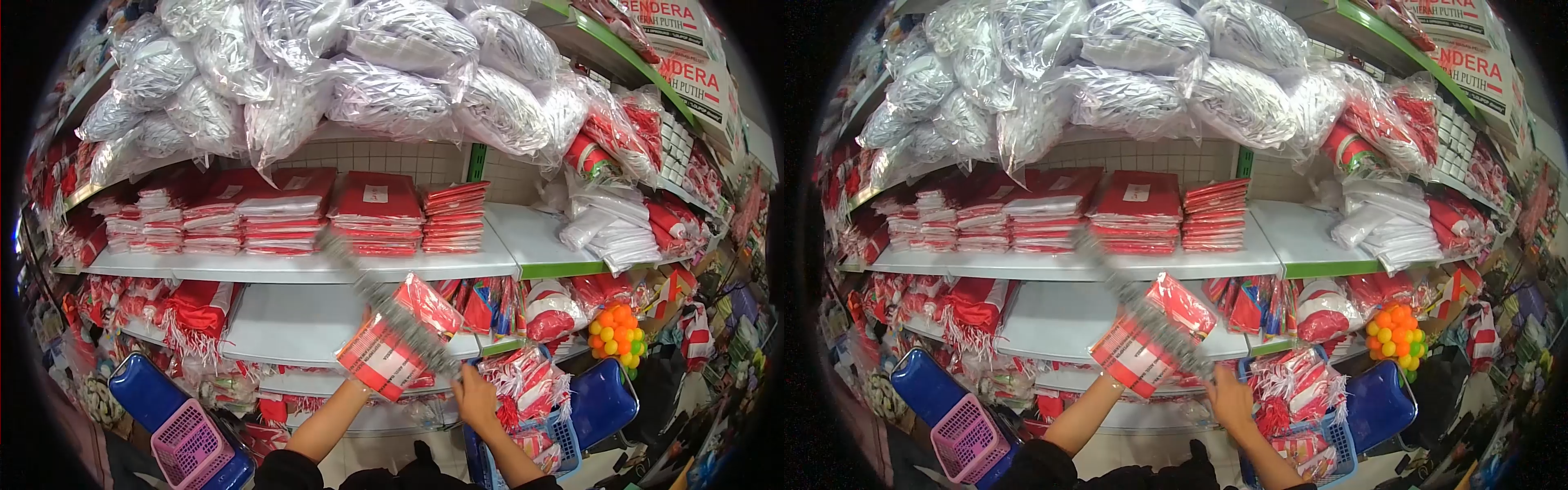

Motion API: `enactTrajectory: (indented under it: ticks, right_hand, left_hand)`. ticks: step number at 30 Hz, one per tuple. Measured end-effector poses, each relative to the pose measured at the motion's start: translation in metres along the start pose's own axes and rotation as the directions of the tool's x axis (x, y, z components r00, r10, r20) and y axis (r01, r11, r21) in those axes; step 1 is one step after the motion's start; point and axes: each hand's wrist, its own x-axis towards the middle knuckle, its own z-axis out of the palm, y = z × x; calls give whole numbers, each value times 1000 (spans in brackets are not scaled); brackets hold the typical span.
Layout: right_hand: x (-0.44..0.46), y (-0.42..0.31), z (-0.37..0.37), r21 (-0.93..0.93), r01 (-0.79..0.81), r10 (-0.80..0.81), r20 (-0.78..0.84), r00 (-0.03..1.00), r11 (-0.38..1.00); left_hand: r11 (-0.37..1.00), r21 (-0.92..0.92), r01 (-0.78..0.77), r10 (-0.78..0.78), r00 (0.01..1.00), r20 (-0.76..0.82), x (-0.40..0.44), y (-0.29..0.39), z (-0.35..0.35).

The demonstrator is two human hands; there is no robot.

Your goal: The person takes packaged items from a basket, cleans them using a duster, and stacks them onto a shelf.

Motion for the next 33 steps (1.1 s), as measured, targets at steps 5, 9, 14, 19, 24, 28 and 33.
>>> enactTrajectory:
  ticks: [5, 9, 14, 19, 24, 28, 33]
  right_hand:
    - [1, -8, 6, 68, -106, 107, -14, 994, 992]
    - [-15, -6, -1, 41, 80, -84, 107, 991, 996]
    - [-23, 17, 5, 208, -302, 330, -115, 937, 930]
    - [-35, 43, -21, 111, 99, -111, 106, 988, 989]
    - [-25, 100, -42, 274, -224, 245, -43, 968, 935]
    - [-18, 129, -64, 124, 16, -15, -12, 1000, 992]
    - [18, 148, -103, 29, -145, 148, -155, 977, 989]
  left_hand:
    - [999, 17, -50, 49, 998, 25, 5, 7, 7]
    - [995, 33, -95, 93, 994, 53, 22, 10, 12]
    - [993, 25, -118, 116, 990, 78, 42, -2, 18]
    - [990, 27, -135, 133, 987, 89, 71, -30, 27]
    - [991, 40, -129, 125, 988, 92, 99, -63, 38]
    - [990, 52, -130, 124, 987, 104, 126, -90, 50]
    - [988, 59, -142, 137, 988, 74, 127, -104, 45]
